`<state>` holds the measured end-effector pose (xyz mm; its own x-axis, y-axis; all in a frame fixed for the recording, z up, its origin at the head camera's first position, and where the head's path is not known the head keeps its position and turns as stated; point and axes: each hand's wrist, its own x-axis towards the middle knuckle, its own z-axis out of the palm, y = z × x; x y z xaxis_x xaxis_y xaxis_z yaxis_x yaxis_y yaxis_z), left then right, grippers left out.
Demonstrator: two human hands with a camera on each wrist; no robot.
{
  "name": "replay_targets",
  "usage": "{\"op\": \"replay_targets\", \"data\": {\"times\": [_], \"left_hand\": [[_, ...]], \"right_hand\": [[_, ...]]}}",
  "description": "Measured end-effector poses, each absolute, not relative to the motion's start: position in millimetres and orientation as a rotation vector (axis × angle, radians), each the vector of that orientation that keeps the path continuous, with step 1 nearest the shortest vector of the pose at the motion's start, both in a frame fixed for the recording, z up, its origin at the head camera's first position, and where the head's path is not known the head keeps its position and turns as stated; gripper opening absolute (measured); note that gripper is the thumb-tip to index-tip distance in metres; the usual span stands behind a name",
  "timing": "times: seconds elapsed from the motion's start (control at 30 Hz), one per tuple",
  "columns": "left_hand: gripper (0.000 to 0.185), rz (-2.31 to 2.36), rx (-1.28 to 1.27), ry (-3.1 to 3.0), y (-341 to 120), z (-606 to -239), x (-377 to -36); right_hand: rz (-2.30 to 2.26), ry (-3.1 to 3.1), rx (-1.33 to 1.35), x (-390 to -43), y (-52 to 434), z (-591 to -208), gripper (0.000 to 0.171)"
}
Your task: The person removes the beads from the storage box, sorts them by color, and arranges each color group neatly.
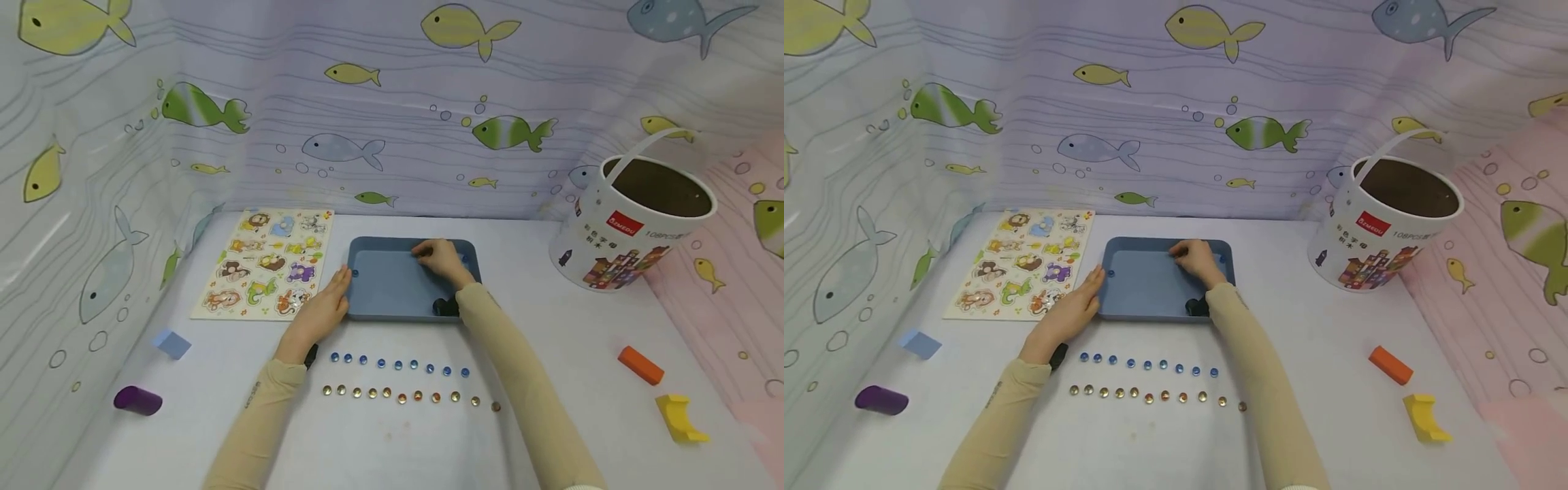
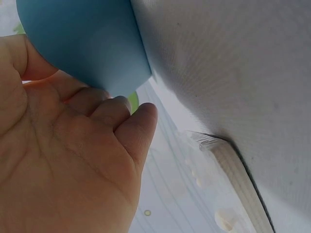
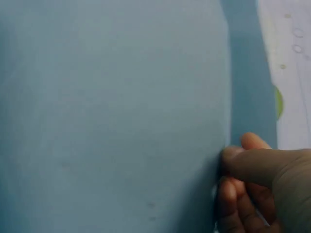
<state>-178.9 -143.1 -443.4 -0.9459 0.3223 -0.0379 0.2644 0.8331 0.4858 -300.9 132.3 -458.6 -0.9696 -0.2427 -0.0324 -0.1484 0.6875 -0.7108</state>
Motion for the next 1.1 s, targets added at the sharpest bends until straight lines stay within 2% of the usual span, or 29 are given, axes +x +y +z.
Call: {"op": "replay_targets", "data": {"times": [0.13,0.33,0.57,0.83,1.1], "left_hand": [[0.057,0.742,0.472,2.896,-143.0,-443.5,-180.9],[0.057,0.749,0.48,2.895,-139.8,-443.2,-183.7],[0.057,0.746,0.484,2.9,-140.1,-441.7,-184.8],[0.057,0.752,0.472,2.903,-142.8,-441.7,-180.3],[0.057,0.765,0.46,2.906,-144.0,-441.9,-177.5]], "right_hand": [[-1.169,2.72,-0.314,-300.5,134.4,-458.0,0.026],[-1.158,2.685,-0.289,-301.1,140.4,-453.8,0.023],[-1.297,2.546,-0.344,-291.3,161.3,-430.3,0.028],[-1.462,2.435,-0.386,-259.3,204.8,-409.6,0.036],[-1.438,2.51,-0.337,-220.3,257.0,-411.6,0.04]]}}
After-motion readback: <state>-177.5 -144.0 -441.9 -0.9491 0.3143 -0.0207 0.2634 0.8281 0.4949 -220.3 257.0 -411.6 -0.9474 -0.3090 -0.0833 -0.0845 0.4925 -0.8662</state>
